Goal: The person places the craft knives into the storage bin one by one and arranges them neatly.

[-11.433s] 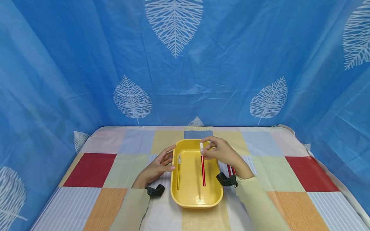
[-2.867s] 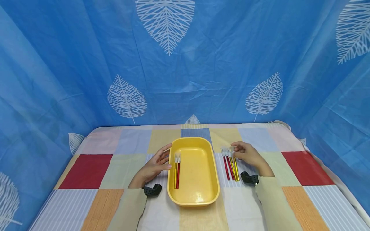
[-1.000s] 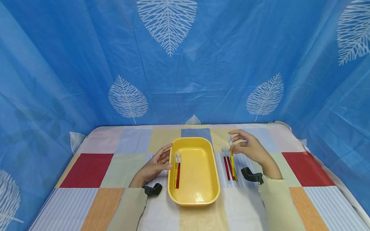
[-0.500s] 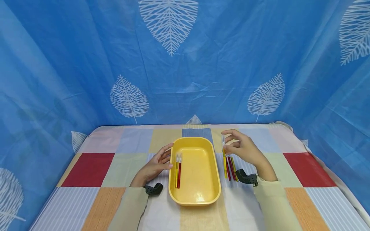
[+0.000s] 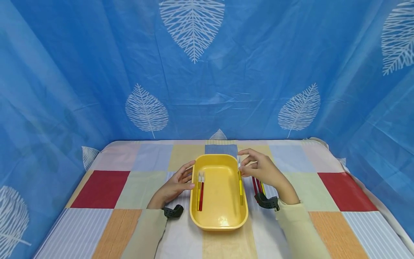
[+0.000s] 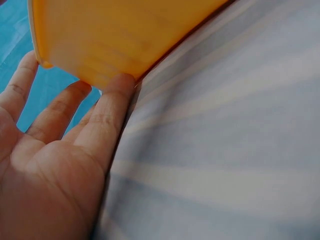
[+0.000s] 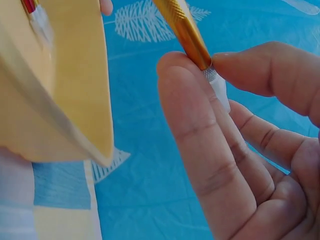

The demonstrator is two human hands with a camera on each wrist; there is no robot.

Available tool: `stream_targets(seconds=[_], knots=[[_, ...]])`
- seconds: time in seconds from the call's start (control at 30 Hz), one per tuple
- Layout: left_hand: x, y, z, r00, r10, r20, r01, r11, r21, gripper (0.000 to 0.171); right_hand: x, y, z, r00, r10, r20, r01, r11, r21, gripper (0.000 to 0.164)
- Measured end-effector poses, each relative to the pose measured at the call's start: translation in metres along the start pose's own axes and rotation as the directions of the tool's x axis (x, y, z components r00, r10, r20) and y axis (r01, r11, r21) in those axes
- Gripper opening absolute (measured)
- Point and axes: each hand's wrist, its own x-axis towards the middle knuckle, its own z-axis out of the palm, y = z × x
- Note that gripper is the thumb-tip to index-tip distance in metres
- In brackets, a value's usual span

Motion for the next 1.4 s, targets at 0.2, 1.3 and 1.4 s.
stream_targets(seconds=[0.2, 1.3, 1.4], knots=[[0.000, -0.002, -0.001, 1.000, 0.000, -0.006, 0.000, 1.000, 0.011, 0.101, 0.006, 0.000, 0.010, 0.999, 0.002, 0.045, -0.002, 1.000, 0.005, 0.050], [0.000, -0.002, -0.001, 1.000, -0.006, 0.002, 0.006, 1.000, 0.002, 0.100, 0.047, -0.009, 0.055, 0.968, 0.157, 0.196, -0.169, 0.985, 0.045, 0.043], [0.001, -0.002, -0.002, 1.000, -0.007, 0.004, 0.007, 1.000, -0.001, 0.100, 0.050, -0.011, 0.059, 0.965, 0.170, 0.197, -0.181, 0.983, 0.039, 0.042]])
